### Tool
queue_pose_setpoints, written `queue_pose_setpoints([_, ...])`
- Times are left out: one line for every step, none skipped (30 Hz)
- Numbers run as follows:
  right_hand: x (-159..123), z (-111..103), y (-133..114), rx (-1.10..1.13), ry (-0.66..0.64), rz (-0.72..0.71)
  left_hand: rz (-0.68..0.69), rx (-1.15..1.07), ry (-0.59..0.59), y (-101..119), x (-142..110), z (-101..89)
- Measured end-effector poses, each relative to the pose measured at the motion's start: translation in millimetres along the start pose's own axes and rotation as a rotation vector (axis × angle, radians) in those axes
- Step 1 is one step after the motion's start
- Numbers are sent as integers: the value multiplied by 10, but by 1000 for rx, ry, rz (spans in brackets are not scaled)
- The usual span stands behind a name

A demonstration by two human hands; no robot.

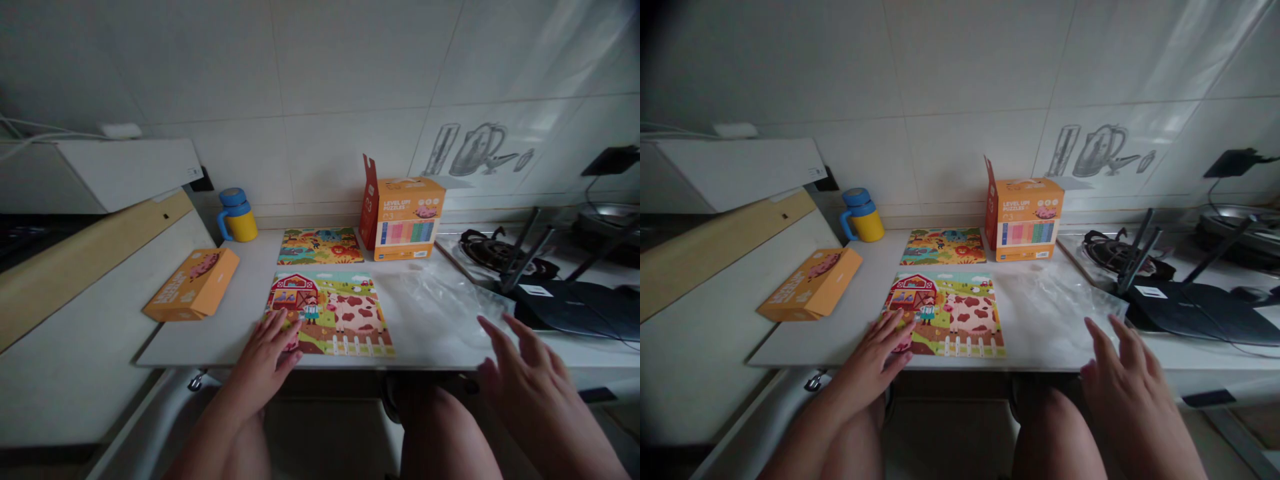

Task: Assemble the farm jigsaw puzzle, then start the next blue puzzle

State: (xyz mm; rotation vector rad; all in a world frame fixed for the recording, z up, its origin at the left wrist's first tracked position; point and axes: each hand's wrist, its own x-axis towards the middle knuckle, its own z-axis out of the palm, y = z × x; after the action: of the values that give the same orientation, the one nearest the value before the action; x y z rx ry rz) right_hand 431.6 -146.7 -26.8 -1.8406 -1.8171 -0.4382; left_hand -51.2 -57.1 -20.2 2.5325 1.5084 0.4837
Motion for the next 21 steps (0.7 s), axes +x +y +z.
queue_pose_setpoints([45,-30,-207,37,-3,-22,-11,-29,18,-9,7,-1])
queue_pose_setpoints([97,-32,-408,105,-31,-62,-25,-63,43,-19,14,-2])
queue_pose_setpoints([152,-7,-589,166,-76,-91,-40,-101,74,-27,20,-2])
queue_pose_setpoints([204,40,-743,209,-122,-109,-55,-134,107,-34,23,-3])
queue_pose_setpoints([250,103,-864,233,-141,-122,-69,-158,137,-37,22,-3])
queue_pose_setpoints([286,174,-951,246,-181,-132,-78,-169,155,-37,17,-4])
queue_pose_setpoints([311,245,-1008,259,-213,-152,-81,-167,157,-34,7,-4])
queue_pose_setpoints([321,313,-1041,267,-246,-178,-78,-153,145,-27,-6,-4])
queue_pose_setpoints([319,374,-1055,270,-279,-211,-73,-134,129,-17,-24,-5])
queue_pose_setpoints([303,427,-1059,269,-303,-248,-69,-114,110,-6,-43,-7])
queue_pose_setpoints([278,475,-1056,261,-320,-282,-68,-96,94,5,-63,-9])
queue_pose_setpoints([245,516,-1051,251,-330,-311,-68,-81,85,15,-83,-11])
queue_pose_setpoints([208,553,-1047,241,-331,-334,-71,-71,82,24,-102,-14])
queue_pose_setpoints([171,584,-1045,233,-322,-349,-75,-66,81,30,-120,-16])
queue_pose_setpoints([137,610,-1044,229,-311,-360,-78,-64,80,35,-135,-17])
queue_pose_setpoints([109,629,-1046,228,-304,-372,-81,-65,81,38,-149,-15])
queue_pose_setpoints([89,641,-1049,226,-298,-382,-82,-67,83,41,-160,-11])
queue_pose_setpoints([75,646,-1053,222,-295,-391,-82,-71,86,43,-169,-5])
queue_pose_setpoints([68,645,-1058,216,-295,-396,-81,-74,89,45,-176,4])
queue_pose_setpoints([66,639,-1064,209,-296,-400,-78,-77,91,48,-181,14])
queue_pose_setpoints([67,630,-1070,204,-295,-407,-74,-78,94,52,-185,25])
